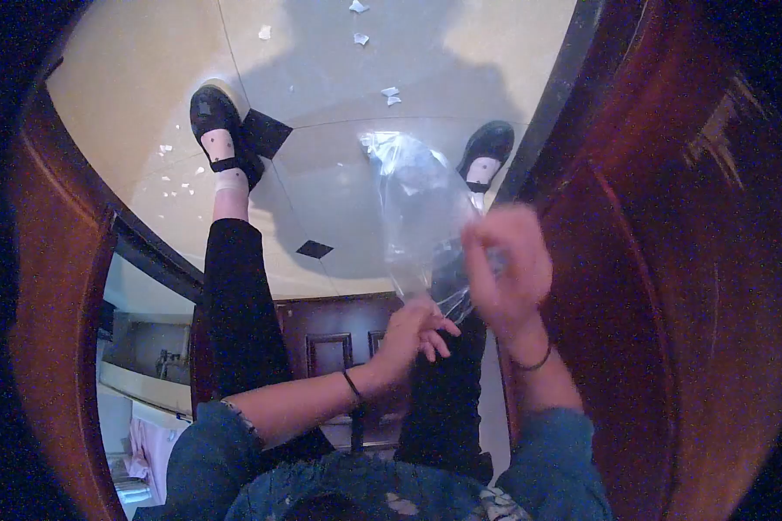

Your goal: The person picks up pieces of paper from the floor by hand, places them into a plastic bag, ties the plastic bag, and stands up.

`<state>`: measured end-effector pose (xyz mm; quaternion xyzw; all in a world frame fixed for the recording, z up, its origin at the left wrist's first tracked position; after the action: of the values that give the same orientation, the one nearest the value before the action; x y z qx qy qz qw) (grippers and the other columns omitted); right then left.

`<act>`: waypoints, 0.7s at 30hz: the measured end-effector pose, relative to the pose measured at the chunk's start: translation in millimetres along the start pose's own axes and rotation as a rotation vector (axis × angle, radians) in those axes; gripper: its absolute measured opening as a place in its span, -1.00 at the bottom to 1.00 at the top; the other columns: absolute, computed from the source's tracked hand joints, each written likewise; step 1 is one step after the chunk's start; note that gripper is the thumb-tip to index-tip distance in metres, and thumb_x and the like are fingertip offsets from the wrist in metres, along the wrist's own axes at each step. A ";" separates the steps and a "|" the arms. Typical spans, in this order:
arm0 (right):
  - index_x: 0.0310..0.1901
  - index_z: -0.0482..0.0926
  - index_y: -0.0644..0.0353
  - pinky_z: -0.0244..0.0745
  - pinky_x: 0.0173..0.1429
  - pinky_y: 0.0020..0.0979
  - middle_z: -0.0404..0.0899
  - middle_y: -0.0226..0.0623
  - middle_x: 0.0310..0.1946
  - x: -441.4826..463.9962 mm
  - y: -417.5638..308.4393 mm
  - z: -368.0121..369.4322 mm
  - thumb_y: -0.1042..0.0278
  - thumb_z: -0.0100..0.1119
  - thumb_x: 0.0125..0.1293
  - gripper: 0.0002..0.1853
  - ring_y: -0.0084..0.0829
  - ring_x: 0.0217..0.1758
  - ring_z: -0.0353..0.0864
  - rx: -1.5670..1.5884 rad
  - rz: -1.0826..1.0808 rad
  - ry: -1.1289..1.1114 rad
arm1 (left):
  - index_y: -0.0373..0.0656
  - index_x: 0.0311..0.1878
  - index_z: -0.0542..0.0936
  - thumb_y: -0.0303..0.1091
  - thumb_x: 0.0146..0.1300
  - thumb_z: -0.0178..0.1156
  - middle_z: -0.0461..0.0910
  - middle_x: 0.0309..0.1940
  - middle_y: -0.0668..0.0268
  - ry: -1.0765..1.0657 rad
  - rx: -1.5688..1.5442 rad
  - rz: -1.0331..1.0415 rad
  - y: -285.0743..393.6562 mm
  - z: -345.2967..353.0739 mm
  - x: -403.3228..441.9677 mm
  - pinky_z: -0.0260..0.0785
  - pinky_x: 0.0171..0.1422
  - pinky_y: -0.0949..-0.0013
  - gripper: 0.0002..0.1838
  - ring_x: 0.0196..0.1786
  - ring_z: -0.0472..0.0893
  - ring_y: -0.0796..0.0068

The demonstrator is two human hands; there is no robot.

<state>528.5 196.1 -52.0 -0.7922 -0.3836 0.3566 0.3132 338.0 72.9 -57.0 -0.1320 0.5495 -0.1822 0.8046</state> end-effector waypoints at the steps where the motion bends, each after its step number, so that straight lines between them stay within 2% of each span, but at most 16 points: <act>1: -0.29 0.51 0.24 0.36 -0.33 -0.42 0.49 -0.28 -0.44 17.0 13.9 11.2 0.65 0.23 -0.05 -0.77 -0.31 -0.44 0.44 0.020 0.129 -0.024 | -0.17 -0.18 0.33 -0.16 0.36 -0.23 0.57 -0.31 0.04 0.004 0.003 0.003 -2.9 -2.0 1.9 0.33 -0.61 0.52 -0.73 -0.57 0.55 0.41; 2: -0.31 0.51 0.23 0.36 -0.36 -0.45 0.49 -0.26 -0.45 35.1 31.5 27.0 0.67 0.21 -0.03 -0.79 -0.30 -0.46 0.45 0.040 0.258 -0.049 | -0.19 -0.18 0.33 -0.17 0.35 -0.21 0.57 -0.30 0.03 0.009 0.000 -0.016 -6.3 -3.4 3.0 0.34 -0.60 0.52 -0.73 -0.56 0.56 0.40; 4: -0.24 0.49 0.21 0.39 -0.27 -0.38 0.49 -0.23 -0.39 59.0 70.4 73.4 0.62 0.21 -0.02 -0.74 -0.27 -0.35 0.49 -0.072 -0.016 -0.084 | -0.20 -0.17 0.34 -0.19 0.34 -0.20 0.57 -0.30 0.03 0.015 0.000 -0.029 -7.3 -2.6 1.4 0.35 -0.60 0.51 -0.73 -0.55 0.57 0.38; 6: -0.16 0.48 0.14 0.43 -0.18 -0.38 0.47 -0.23 -0.25 66.7 121.4 129.4 0.57 0.25 -0.01 -0.68 -0.31 -0.20 0.51 -0.246 -0.063 -0.259 | -0.21 -0.17 0.35 -0.19 0.32 -0.18 0.57 -0.28 0.01 0.031 -0.089 -0.076 -6.2 0.5 -1.5 0.38 -0.57 0.49 -0.73 -0.53 0.59 0.34; 7: -0.16 0.48 0.14 0.43 -0.18 -0.38 0.47 -0.23 -0.25 70.9 138.4 145.0 0.57 0.25 -0.01 -0.68 -0.31 -0.20 0.51 -0.240 -0.067 -0.256 | -0.21 -0.17 0.35 -0.19 0.32 -0.18 0.57 -0.28 0.01 0.035 -0.087 -0.071 -5.8 -0.8 -0.8 0.38 -0.57 0.49 -0.73 -0.53 0.59 0.34; 9: -0.10 0.44 0.09 0.39 -0.10 -0.30 0.43 -0.26 -0.18 68.1 157.2 180.8 0.50 0.24 -0.05 -0.60 -0.26 -0.11 0.47 -0.454 -0.220 -0.358 | -0.20 -0.16 0.35 -0.17 0.32 -0.17 0.57 -0.26 -0.01 0.007 -0.081 -0.070 -9.4 -0.5 -1.0 0.39 -0.55 0.47 -0.72 -0.52 0.59 0.32; 12: -0.08 0.43 0.04 0.35 -0.09 -0.28 0.40 -0.29 -0.17 69.0 185.7 203.3 0.43 0.20 -0.04 -0.60 -0.30 -0.07 0.44 -0.565 -0.154 -0.325 | -0.20 -0.15 0.34 -0.15 0.32 -0.17 0.56 -0.24 -0.04 0.028 -0.099 -0.088 -7.7 -1.2 -1.3 0.40 -0.52 0.44 -0.71 -0.52 0.58 0.31; 16: -0.17 0.44 0.01 0.33 -0.18 -0.30 0.40 -0.31 -0.24 67.6 191.6 211.7 0.37 0.14 0.02 -0.72 -0.35 -0.14 0.45 -0.635 -0.217 -0.289 | -0.17 -0.16 0.32 -0.17 0.34 -0.19 0.57 -0.24 -0.01 0.012 -0.085 -0.103 -3.2 2.0 -2.2 0.44 -0.49 0.44 -0.75 -0.50 0.58 0.32; 19: -0.26 0.43 0.03 0.32 -0.23 -0.30 0.40 -0.33 -0.30 66.4 190.1 213.4 0.35 0.10 0.06 -0.83 -0.38 -0.21 0.48 -0.671 -0.303 -0.344 | -0.17 -0.18 0.33 -0.16 0.35 -0.19 0.57 -0.24 0.01 -0.021 -0.065 -0.101 -2.1 5.2 -1.2 0.43 -0.50 0.45 -0.74 -0.50 0.58 0.33; 21: -0.31 0.42 0.06 0.30 -0.28 -0.31 0.42 -0.35 -0.39 65.1 191.5 217.8 0.45 0.05 0.04 -0.86 -0.38 -0.28 0.52 -0.764 -0.319 -0.376 | -0.16 -0.19 0.33 -0.15 0.35 -0.19 0.56 -0.25 0.01 -0.029 -0.053 -0.102 -2.5 5.7 1.0 0.43 -0.50 0.46 -0.74 -0.50 0.58 0.33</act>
<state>456.2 201.1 -340.3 -0.7034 -0.6551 0.2745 -0.0260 343.3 70.3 -54.7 -0.1837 0.5349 -0.2067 0.7984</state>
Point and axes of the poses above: each hand's wrist, its own x-axis towards the middle knuckle, its own z-axis out of the palm, y = z × x, the point moved 7 cm from there along x, towards the middle knuckle
